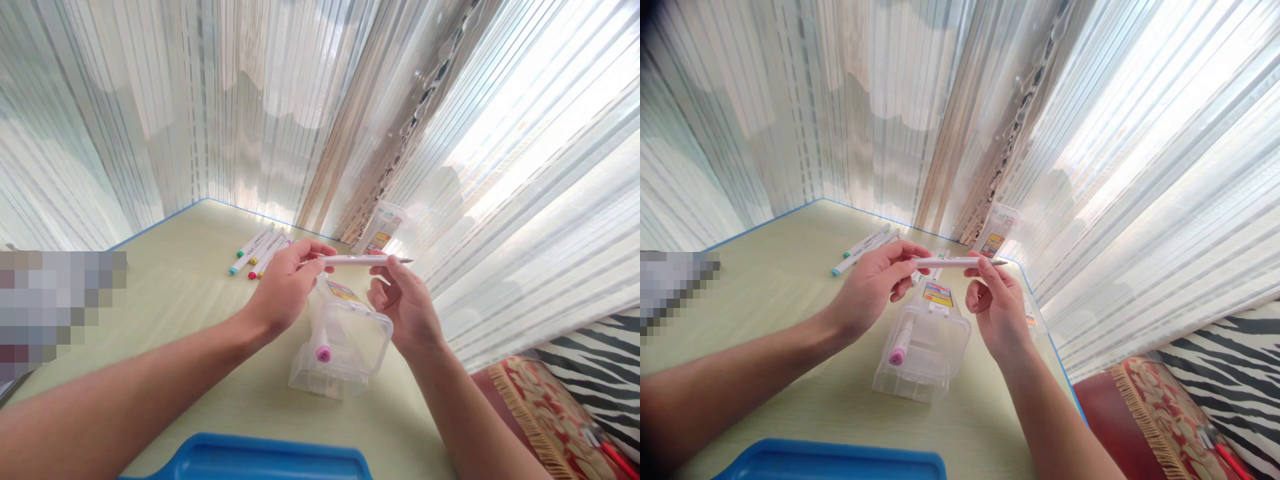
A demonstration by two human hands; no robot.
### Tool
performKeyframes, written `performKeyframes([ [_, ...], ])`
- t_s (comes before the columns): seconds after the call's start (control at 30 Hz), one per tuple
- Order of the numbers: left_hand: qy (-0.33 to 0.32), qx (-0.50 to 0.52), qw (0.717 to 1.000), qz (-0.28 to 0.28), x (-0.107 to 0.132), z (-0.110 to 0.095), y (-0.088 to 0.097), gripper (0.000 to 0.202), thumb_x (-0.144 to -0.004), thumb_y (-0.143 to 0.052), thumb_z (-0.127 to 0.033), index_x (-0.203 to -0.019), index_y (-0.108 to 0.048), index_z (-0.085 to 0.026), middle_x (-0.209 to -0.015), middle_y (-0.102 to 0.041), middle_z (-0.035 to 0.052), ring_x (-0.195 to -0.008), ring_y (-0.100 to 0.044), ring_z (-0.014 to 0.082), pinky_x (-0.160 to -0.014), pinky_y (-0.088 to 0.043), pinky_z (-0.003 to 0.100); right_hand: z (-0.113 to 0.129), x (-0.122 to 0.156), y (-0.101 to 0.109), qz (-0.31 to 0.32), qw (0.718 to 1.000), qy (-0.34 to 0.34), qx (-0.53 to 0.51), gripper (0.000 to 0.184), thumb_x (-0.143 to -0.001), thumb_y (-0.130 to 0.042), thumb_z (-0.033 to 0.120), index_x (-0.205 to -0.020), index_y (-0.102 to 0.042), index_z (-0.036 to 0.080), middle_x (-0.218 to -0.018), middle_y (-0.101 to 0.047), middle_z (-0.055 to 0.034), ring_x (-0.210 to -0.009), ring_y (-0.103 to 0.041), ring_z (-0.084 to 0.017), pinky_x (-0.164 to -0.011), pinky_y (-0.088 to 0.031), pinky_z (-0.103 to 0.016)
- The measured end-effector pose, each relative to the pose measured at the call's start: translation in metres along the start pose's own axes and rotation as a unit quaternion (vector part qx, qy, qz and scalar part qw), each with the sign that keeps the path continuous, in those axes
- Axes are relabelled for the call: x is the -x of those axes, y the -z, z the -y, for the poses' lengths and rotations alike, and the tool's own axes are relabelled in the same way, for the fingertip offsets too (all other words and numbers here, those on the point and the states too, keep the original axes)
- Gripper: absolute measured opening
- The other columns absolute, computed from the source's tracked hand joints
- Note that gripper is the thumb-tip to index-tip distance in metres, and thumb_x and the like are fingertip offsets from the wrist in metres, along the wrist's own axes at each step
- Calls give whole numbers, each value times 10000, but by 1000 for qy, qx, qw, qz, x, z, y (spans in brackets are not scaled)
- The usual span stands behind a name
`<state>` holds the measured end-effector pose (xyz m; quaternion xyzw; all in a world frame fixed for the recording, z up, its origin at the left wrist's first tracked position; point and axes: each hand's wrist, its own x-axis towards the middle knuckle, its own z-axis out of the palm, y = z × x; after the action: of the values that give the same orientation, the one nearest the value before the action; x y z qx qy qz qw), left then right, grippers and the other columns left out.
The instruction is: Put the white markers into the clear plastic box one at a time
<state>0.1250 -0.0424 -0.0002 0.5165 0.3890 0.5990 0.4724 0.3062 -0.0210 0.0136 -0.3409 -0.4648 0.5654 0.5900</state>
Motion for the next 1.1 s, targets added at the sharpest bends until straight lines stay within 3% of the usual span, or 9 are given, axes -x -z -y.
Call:
performKeyframes([
  [0.23, -17, -33, 999, -2, 0, 3, 1, 245, -861, -551, -252, -1041, -678, -145, -928, -688, 62, -525, -429, 69, -484, -308, 231, 1, 1, 0, 0, 1000, -4, 0, 235, -767, -753, 368, -926, -746, 196, -731, -631, 11, -413, -445, -41, -366, -315, -195],
  [0.53, -21, -48, 999, -7, -1, 1, 0, 260, -871, -592, -344, -1008, -693, -147, -757, -599, 10, -526, -420, 69, -480, -320, 221, 3, 3, 0, -2, 1000, -10, -15, 202, -758, -723, 308, -937, -731, 215, -740, -633, 19, -420, -447, -53, -371, -317, -210],
  [0.9, -65, -49, 997, 4, 6, -4, -1, 305, -788, -719, -344, -1035, -703, -166, -819, -687, 48, -684, -616, 142, -594, -467, 255, 0, 0, 0, -13, 999, -26, -21, 299, -730, -781, 415, -904, -716, 181, -745, -641, 17, -402, -416, -29, -354, -303, -190],
  [1.1, -69, -24, 997, 10, 9, -10, -4, 289, -767, -734, -311, -1013, -716, -160, -816, -706, 57, -628, -610, 128, -546, -464, 245, -1, -2, -1, -15, 998, -51, -34, 280, -722, -791, 402, -864, -688, 184, -740, -660, 18, -385, -396, -32, -348, -302, -194],
])
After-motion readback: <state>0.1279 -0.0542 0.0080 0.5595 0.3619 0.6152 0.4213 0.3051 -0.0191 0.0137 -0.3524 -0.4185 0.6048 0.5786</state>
